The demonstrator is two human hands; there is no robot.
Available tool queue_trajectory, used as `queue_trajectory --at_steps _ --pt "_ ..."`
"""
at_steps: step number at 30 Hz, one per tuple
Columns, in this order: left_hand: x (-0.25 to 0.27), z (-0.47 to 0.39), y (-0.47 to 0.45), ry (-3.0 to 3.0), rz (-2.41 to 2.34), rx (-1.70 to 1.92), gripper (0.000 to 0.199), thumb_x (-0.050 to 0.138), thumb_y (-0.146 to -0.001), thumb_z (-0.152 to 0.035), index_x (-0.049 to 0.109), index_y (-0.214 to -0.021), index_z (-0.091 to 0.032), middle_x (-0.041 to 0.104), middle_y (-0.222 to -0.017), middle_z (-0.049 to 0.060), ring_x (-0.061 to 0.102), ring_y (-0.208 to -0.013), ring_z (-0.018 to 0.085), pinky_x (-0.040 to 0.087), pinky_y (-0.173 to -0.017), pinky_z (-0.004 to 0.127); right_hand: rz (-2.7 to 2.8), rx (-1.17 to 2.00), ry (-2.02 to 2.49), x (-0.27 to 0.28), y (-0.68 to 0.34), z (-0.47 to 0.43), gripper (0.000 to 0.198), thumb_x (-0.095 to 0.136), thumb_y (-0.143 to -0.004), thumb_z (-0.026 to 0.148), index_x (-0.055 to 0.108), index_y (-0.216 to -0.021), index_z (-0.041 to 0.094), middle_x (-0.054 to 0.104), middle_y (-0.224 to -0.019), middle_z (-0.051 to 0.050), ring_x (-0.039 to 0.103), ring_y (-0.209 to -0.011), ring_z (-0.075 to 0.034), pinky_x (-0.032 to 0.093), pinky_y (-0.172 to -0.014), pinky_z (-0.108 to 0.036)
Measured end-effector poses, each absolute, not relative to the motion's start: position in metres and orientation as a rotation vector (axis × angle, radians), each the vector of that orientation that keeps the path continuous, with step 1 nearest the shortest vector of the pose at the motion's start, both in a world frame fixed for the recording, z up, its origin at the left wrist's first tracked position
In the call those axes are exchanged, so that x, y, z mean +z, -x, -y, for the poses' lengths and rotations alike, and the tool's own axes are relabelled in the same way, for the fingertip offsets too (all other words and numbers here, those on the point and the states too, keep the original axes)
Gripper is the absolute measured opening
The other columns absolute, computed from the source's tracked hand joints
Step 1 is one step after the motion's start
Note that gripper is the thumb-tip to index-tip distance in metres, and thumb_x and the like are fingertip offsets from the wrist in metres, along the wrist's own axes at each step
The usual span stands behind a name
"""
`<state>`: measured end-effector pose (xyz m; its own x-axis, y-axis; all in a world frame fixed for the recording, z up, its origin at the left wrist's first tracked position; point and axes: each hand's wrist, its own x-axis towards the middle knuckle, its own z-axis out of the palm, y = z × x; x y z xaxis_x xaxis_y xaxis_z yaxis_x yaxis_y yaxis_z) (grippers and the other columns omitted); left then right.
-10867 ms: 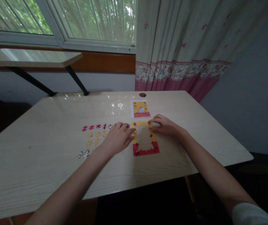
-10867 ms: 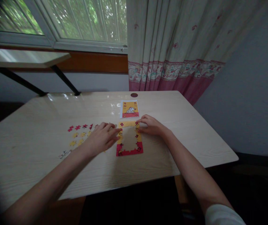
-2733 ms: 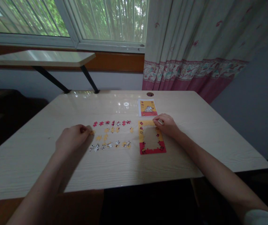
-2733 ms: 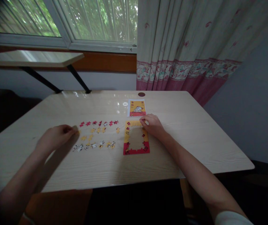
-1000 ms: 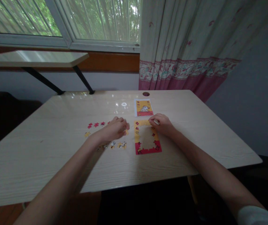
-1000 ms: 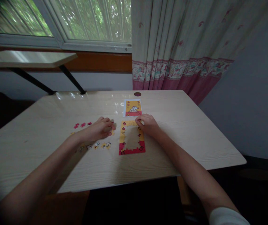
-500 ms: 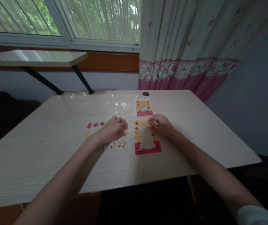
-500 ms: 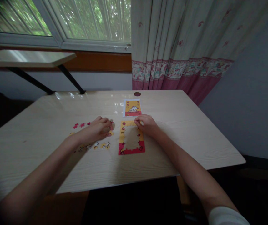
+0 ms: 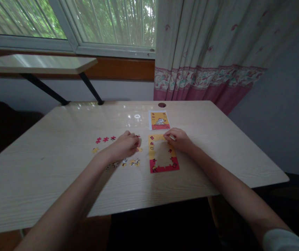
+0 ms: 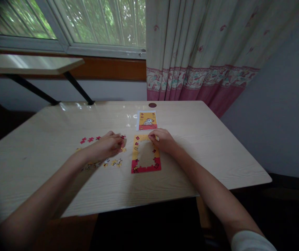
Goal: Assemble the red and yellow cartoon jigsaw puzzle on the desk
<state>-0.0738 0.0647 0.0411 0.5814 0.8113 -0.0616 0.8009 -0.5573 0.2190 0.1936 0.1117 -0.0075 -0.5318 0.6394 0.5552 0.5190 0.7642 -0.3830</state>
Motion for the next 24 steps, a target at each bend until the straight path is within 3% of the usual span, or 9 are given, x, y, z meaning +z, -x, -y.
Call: queue_trajectory --at_steps 5,10,17,24 --pt "0.042 -0.058 0.072 -2.495 -1.363 0.110 0.011 0.047 -0.072 -0.015 0.058 -0.075 -0.018 0.059 -0.069 0.004 0.048 -0.078 0.021 0.038 -0.071 0.031 2.268 0.248 0.814 -0.005 -0.192 -0.109 0.013 0.054 -0.086 0.024 0.065 -0.081 0.018 0.069 -0.079 -0.006 0.063 -0.075 -0.016 0.046 -0.073 -0.029" --pt "0.043 -0.055 0.070 -2.432 -1.330 0.266 0.011 0.049 -0.076 -0.020 0.058 -0.080 -0.018 0.060 -0.074 0.003 0.051 -0.079 0.019 0.040 -0.073 0.032 2.271 0.240 0.772 -0.002 -0.189 -0.105 0.016 0.052 -0.087 0.025 0.065 -0.082 0.018 0.069 -0.078 -0.006 0.062 -0.075 -0.016 0.046 -0.072 -0.029" --pt "0.052 -0.062 0.034 -1.897 -1.199 0.687 0.016 0.054 -0.079 -0.028 0.061 -0.085 -0.015 0.064 -0.076 0.003 0.055 -0.068 0.013 0.045 -0.064 0.027 2.232 0.221 0.666 0.004 -0.178 -0.093 0.024 0.057 -0.086 0.035 0.064 -0.105 0.023 0.069 -0.083 -0.003 0.063 -0.080 -0.015 0.047 -0.077 -0.030" --pt "0.039 -0.077 0.023 -1.668 -1.116 0.688 0.018 0.053 -0.079 -0.022 0.062 -0.092 -0.014 0.069 -0.081 0.006 0.061 -0.070 0.014 0.049 -0.071 0.032 2.206 0.146 0.783 0.004 -0.178 -0.092 0.016 0.058 -0.085 0.036 0.067 -0.093 0.025 0.068 -0.084 -0.004 0.061 -0.080 -0.016 0.046 -0.075 -0.031"
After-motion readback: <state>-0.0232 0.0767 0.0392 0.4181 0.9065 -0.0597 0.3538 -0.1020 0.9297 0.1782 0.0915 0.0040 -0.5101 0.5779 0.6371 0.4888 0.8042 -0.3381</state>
